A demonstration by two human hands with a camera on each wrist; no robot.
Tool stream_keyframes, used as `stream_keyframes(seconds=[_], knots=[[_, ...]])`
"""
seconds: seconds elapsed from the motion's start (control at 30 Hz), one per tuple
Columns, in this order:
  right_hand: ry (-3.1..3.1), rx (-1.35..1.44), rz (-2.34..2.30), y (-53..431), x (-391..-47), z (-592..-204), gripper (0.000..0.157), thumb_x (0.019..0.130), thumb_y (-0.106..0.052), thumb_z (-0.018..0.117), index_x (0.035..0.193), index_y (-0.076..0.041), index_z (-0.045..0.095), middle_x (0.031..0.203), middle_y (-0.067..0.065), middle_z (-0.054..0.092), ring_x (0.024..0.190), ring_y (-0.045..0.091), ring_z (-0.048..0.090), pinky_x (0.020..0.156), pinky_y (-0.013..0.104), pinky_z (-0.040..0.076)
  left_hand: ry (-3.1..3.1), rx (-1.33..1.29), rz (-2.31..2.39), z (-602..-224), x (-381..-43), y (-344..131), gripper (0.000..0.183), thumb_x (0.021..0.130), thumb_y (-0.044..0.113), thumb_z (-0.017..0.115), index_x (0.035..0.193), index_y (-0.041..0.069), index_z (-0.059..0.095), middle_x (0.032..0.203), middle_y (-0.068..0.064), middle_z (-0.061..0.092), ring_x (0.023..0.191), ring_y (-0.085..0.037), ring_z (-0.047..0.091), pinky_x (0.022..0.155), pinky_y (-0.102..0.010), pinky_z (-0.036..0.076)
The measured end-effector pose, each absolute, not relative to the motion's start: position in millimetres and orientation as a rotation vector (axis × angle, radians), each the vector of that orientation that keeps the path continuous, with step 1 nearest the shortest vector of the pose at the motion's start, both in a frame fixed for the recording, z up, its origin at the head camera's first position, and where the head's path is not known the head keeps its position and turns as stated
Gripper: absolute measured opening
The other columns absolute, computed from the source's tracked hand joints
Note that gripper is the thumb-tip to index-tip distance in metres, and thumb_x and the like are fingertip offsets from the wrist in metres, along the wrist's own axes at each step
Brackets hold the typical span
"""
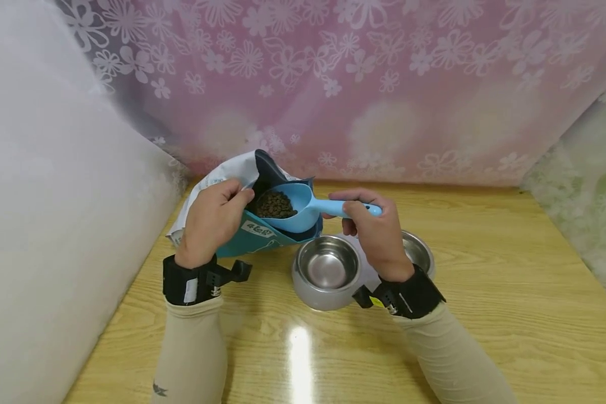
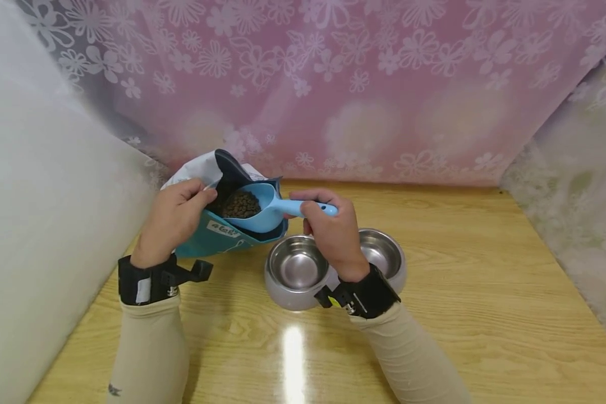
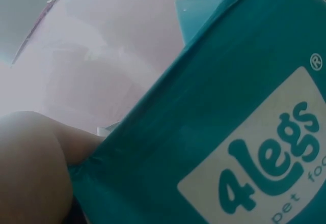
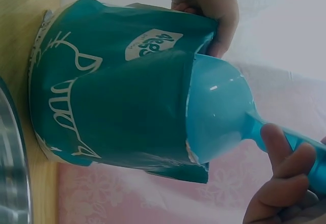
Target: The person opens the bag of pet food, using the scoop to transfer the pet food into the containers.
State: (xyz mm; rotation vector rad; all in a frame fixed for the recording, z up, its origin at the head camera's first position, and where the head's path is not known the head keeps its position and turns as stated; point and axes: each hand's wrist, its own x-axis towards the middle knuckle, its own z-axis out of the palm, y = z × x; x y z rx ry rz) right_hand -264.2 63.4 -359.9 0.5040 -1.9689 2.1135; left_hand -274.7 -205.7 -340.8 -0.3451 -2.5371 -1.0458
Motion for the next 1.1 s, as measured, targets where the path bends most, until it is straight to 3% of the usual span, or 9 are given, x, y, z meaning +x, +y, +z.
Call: stream_keyframes(seconds=[0.73,1.1], knots=[[-1.884,0.629,2.208,79,-246,-381,0.027,0.100,-0.006,0.047,0.119,0.008,0.061,0.095,0.024,0.066,0.064,0.021,0.053,0.063,0.028,0.045,-2.534,-0.388,-1.022,-339,-276,-206,0.042,0.101,0.034,0.047,0.067,0.012,0.038,0.056,-0.008,0.030,0.046,-0.027,0.029,0.045,-0.031,0.019],[-1.760,0.642,2.304,88,-233,-381,0.026,0.100,-0.008,0.049,0.118,0.007,0.062,0.093,0.019,0.068,0.064,0.017,0.053,0.063,0.024,0.047,-2.556,-0.410,-1.025,-340,-276,-207,0.042,0.102,0.033,0.045,0.067,0.012,0.037,0.058,-0.008,0.029,0.048,-0.027,0.027,0.048,-0.032,0.019]])
